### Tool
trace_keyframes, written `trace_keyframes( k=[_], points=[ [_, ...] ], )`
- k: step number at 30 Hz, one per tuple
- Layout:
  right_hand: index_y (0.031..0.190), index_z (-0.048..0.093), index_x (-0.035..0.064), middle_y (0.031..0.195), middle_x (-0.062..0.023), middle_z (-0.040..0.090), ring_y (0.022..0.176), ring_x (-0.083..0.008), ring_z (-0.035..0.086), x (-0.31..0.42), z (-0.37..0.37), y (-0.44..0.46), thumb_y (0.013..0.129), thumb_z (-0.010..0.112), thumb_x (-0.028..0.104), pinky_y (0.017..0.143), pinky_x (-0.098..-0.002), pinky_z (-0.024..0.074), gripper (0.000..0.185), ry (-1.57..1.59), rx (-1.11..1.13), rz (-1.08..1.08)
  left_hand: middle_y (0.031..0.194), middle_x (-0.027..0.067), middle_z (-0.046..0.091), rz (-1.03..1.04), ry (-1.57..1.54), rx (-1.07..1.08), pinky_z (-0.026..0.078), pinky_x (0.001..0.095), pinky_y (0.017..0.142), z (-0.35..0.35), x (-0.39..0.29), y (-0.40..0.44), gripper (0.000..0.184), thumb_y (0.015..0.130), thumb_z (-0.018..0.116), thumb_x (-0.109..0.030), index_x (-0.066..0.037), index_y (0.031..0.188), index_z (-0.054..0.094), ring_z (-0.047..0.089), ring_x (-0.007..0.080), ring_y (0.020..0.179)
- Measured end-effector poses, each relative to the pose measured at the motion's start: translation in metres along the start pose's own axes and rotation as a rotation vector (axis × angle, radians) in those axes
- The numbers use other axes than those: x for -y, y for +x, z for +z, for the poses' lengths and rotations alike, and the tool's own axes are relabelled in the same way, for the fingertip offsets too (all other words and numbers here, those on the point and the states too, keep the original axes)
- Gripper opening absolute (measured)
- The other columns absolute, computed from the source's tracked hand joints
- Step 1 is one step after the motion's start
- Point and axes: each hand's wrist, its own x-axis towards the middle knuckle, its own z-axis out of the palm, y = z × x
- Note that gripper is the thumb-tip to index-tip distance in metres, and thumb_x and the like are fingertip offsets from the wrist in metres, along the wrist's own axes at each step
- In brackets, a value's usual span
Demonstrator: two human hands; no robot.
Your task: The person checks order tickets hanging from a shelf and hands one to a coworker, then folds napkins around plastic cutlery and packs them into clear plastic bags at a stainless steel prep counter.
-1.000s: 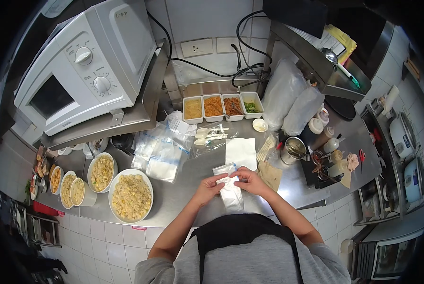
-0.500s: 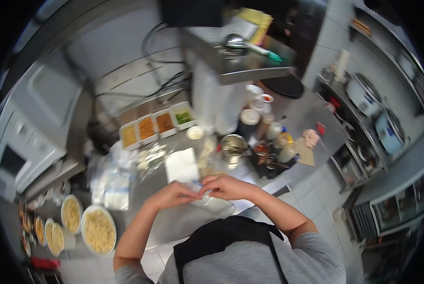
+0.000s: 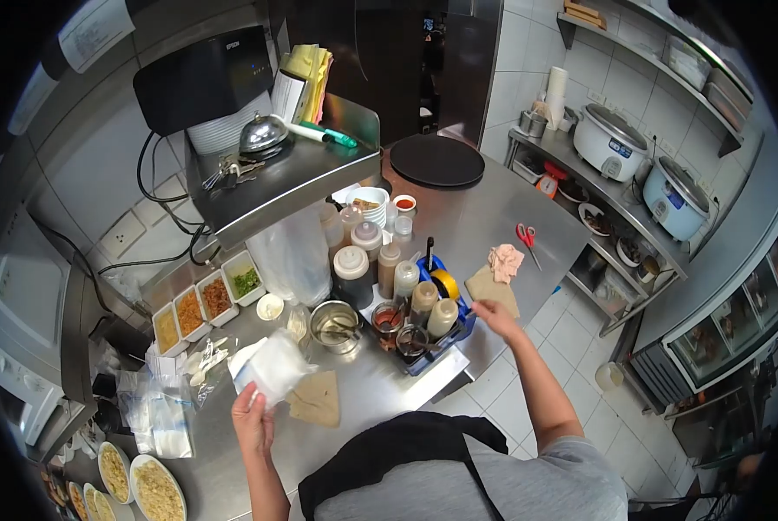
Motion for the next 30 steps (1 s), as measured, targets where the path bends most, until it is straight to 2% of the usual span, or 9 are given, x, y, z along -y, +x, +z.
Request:
trace_keyframes(
  k=[3, 6, 9, 13, 17, 20, 23, 27, 30],
  points=[
    [0.094, 0.066, 0.0104, 0.095, -0.0014, 0.062, 0.087, -0.0129, 0.057, 0.026, 0.005, -0.001, 0.082, 0.068, 0.032, 0.079, -0.0408, 0.0465, 0.025, 0.179, 0.137, 0.358, 0.102, 0.0143, 0.064, 0.060, -0.098, -0.071, 0.060, 0.0290, 0.066, 0.016, -0.005, 0.005, 0.028, 0.081, 0.064, -0.001, -0.003, 0.109, 0.059, 0.066, 0.0216, 0.084],
    [0.093, 0.065, 0.0099, 0.097, 0.0008, 0.060, 0.091, -0.0140, 0.056, 0.009, 0.004, 0.017, 0.082, 0.069, 0.027, 0.080, -0.0445, 0.0462, 0.020, 0.278, 0.177, 0.384, 0.103, 0.0148, 0.064, 0.107, -0.113, -0.072, 0.060, 0.0294, 0.067, 0.028, -0.005, 0.015, 0.028, 0.082, 0.064, -0.001, -0.004, 0.110, 0.059, 0.066, 0.0217, 0.085],
    [0.089, 0.067, 0.0075, 0.097, 0.0021, 0.055, 0.088, -0.0120, 0.055, 0.014, -0.009, 0.003, 0.080, 0.071, 0.022, 0.065, -0.0342, 0.0487, 0.018, 0.584, 0.209, 0.224, 0.104, 0.0149, 0.063, 0.084, -0.085, -0.020, 0.060, 0.0296, 0.069, 0.038, -0.006, 0.022, 0.029, 0.082, 0.064, -0.001, -0.004, 0.110, 0.059, 0.066, 0.0222, 0.086],
    [0.075, 0.069, 0.0059, 0.113, 0.0024, 0.043, 0.093, -0.0131, 0.055, -0.003, -0.015, -0.010, 0.075, 0.075, 0.012, 0.069, -0.0358, 0.0553, 0.009, 0.606, 0.259, 0.327, 0.105, 0.0149, 0.063, 0.079, -0.101, 0.010, 0.060, 0.0298, 0.071, 0.053, -0.001, 0.027, 0.028, 0.082, 0.064, -0.001, -0.003, 0.110, 0.059, 0.066, 0.0225, 0.087],
    [0.070, 0.068, 0.0046, 0.111, 0.0005, 0.045, 0.090, -0.0127, 0.056, -0.016, -0.002, -0.007, 0.071, 0.078, 0.009, 0.071, -0.0315, 0.0546, 0.011, 0.422, 0.180, 0.172, 0.107, 0.0144, 0.062, 0.090, -0.102, 0.015, 0.059, 0.0310, 0.073, 0.060, -0.002, 0.026, 0.029, 0.082, 0.064, -0.002, -0.003, 0.111, 0.058, 0.065, 0.0228, 0.090],
    [0.066, 0.065, 0.0028, 0.104, -0.0028, 0.051, 0.089, -0.0149, 0.057, -0.030, -0.009, 0.006, 0.070, 0.078, 0.008, 0.071, -0.0283, 0.0506, 0.014, 0.023, 0.167, -0.234, 0.111, 0.0138, 0.060, 0.093, -0.063, 0.010, 0.055, 0.0337, 0.079, 0.064, -0.003, 0.024, 0.033, 0.082, 0.066, -0.005, -0.002, 0.113, 0.055, 0.062, 0.0235, 0.096],
    [0.065, 0.066, 0.0024, 0.075, -0.0083, 0.057, 0.083, -0.0195, 0.057, -0.011, -0.019, 0.011, 0.067, 0.077, 0.007, 0.070, -0.0298, 0.0460, 0.012, -0.209, 0.187, -0.424, 0.114, 0.0130, 0.057, 0.082, -0.013, -0.010, 0.050, 0.0374, 0.085, 0.065, -0.010, 0.022, 0.038, 0.081, 0.067, -0.007, -0.001, 0.115, 0.051, 0.059, 0.0246, 0.102],
    [0.062, 0.060, 0.0006, 0.064, -0.0123, 0.056, 0.066, -0.0281, 0.059, -0.016, -0.042, 0.017, 0.059, 0.075, 0.004, 0.061, -0.0348, 0.0463, 0.016, -0.888, 0.274, -0.534, 0.105, 0.0107, 0.063, 0.097, 0.081, -0.010, 0.054, 0.0349, 0.077, 0.075, -0.029, 0.019, 0.031, 0.082, 0.065, -0.004, 0.000, 0.112, 0.058, 0.063, 0.0207, 0.091],
    [0.077, 0.062, -0.0019, 0.070, -0.0117, 0.063, 0.061, -0.0229, 0.063, 0.033, -0.054, 0.001, 0.072, 0.069, 0.004, 0.055, -0.0327, 0.0487, 0.011, -0.529, 0.113, -0.352, 0.100, 0.0071, 0.065, 0.231, 0.401, -0.123, 0.052, 0.0260, 0.075, 0.086, -0.047, 0.014, 0.025, 0.081, 0.068, -0.005, -0.002, 0.106, 0.066, 0.061, 0.0110, 0.086]
  ],
)
